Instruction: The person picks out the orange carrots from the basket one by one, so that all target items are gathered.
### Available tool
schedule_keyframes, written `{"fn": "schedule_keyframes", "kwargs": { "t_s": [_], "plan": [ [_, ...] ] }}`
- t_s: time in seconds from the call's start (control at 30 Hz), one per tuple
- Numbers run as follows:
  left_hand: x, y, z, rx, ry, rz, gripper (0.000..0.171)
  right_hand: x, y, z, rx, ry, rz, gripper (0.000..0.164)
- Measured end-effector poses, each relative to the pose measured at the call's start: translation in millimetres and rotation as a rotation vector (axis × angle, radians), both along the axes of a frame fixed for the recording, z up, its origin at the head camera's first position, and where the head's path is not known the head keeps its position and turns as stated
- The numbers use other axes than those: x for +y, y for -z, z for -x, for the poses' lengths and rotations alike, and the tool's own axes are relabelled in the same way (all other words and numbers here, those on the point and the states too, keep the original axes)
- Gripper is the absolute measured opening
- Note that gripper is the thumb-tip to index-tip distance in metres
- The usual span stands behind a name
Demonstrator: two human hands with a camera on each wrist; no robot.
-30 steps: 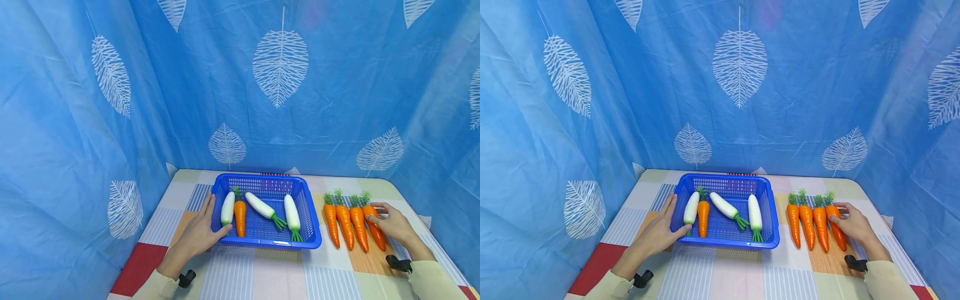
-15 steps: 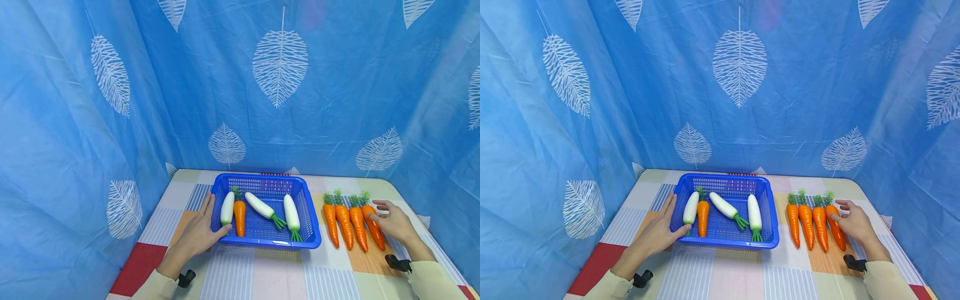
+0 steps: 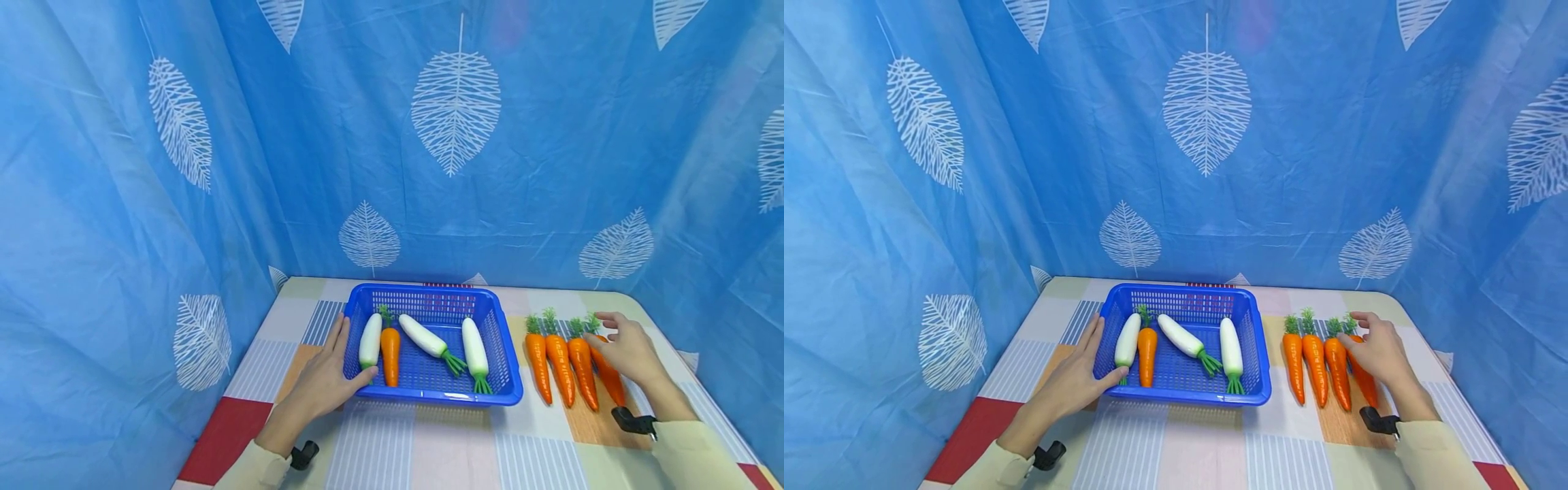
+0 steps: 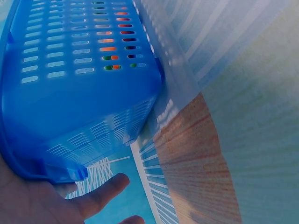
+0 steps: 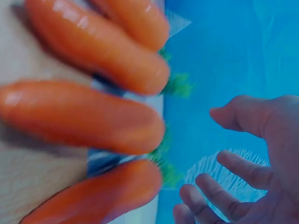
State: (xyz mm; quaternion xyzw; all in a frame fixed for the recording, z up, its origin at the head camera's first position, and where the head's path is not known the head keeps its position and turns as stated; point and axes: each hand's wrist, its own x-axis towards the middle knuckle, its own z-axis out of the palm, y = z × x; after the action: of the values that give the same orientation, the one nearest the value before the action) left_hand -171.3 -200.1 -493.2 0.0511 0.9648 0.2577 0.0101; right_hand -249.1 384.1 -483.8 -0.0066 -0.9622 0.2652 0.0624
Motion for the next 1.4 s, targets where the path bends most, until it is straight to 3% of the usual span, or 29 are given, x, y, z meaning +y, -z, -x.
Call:
{"fn": "schedule_keyframes", "kwargs": {
  "t_s": [0.17,0.37,0.9,1.17,1.4],
  "plan": [
    [0,-0.2,-0.1,-0.004,-0.002,-0.004,0.121,-19,-14.5,-2.8,0.056,-0.065,-0.01,0.066],
    [0,1.0,-0.3,0.002,-0.002,-0.008,0.12,-44,-30.8,-5.0,0.041,-0.137,0.027,0.067],
    [0,1.5,-0.1,-0.011,-0.007,-0.018,0.123,-123,-69.3,-7.2,0.069,-0.279,-0.009,0.067],
    [0,2.3,-0.8,-0.006,-0.009,-0.015,0.124,-167,-77.4,-2.4,0.058,-0.387,0.003,0.063],
    [1,2.3,-0.3,-0.008,-0.009,-0.015,0.126,-195,-74.0,2.6,0.048,-0.473,-0.024,0.061]
  ]
}}
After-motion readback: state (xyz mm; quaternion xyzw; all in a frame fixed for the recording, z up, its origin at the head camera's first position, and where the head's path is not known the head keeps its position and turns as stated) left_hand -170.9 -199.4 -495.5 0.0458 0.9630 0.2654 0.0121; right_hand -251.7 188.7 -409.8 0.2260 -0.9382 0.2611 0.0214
